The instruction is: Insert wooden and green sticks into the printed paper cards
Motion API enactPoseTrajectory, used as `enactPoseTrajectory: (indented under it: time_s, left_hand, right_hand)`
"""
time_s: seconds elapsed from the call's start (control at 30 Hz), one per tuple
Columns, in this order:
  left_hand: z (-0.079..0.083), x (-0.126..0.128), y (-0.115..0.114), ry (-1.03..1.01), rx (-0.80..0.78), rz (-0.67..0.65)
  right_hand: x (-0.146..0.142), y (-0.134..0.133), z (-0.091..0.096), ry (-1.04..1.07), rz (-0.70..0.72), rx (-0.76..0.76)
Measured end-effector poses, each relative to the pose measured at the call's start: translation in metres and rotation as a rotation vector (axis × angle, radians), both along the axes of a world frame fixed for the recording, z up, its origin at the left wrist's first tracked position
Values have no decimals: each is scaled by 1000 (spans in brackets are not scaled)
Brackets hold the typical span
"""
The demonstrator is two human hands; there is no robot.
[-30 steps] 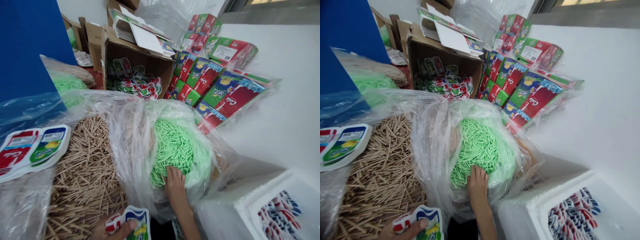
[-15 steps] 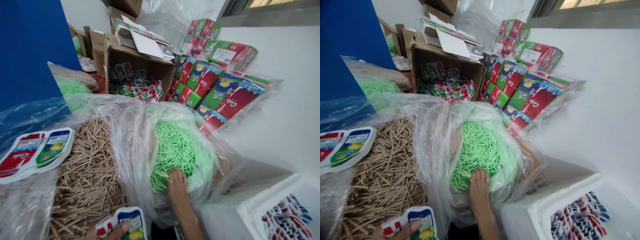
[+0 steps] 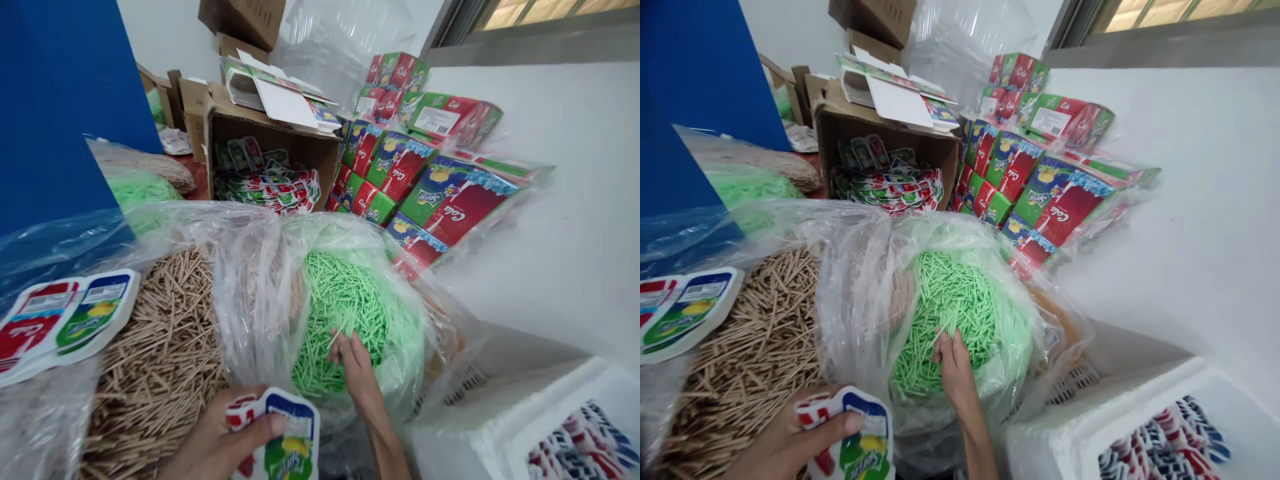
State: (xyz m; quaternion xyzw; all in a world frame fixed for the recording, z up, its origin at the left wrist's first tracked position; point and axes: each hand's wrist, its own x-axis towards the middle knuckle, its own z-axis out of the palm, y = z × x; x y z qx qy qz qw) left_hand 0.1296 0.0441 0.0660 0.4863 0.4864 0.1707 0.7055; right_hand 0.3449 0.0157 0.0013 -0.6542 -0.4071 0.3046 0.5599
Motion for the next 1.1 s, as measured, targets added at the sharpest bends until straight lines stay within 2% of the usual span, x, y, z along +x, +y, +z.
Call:
enactPoseTrajectory:
  time_s: [0.13, 0.2, 0.3, 0.37, 0.53, 0.7, 0.77, 0.93, 1.1]
  left_hand:
    - [2, 34, 22, -99, 231, -160]
    - [-3, 51, 29, -146, 372, -231]
    - [-14, 68, 32, -114, 527, -389]
    - [-20, 73, 31, -82, 556, -464]
    - [-22, 69, 25, -72, 598, -494]
    - [-22, 68, 16, 63, 707, -772]
    - [-25, 71, 14, 93, 761, -834]
    - [-34, 80, 17, 39, 746, -847]
    - [-47, 82, 17, 28, 691, -865]
  right_hand:
    - [2, 1, 5, 290, 7, -43]
    - [1, 1, 3, 410, -6, -54]
    - [-1, 2, -3, 546, -20, -68]
    - [-2, 4, -6, 617, -31, -71]
    - [7, 12, -1, 766, -88, -11]
    - [15, 21, 15, 919, -85, 50]
    - [11, 22, 18, 966, -66, 44]
    - [-13, 9, 9, 990, -3, 3]
    - [-26, -5, -2, 844, 69, 60]
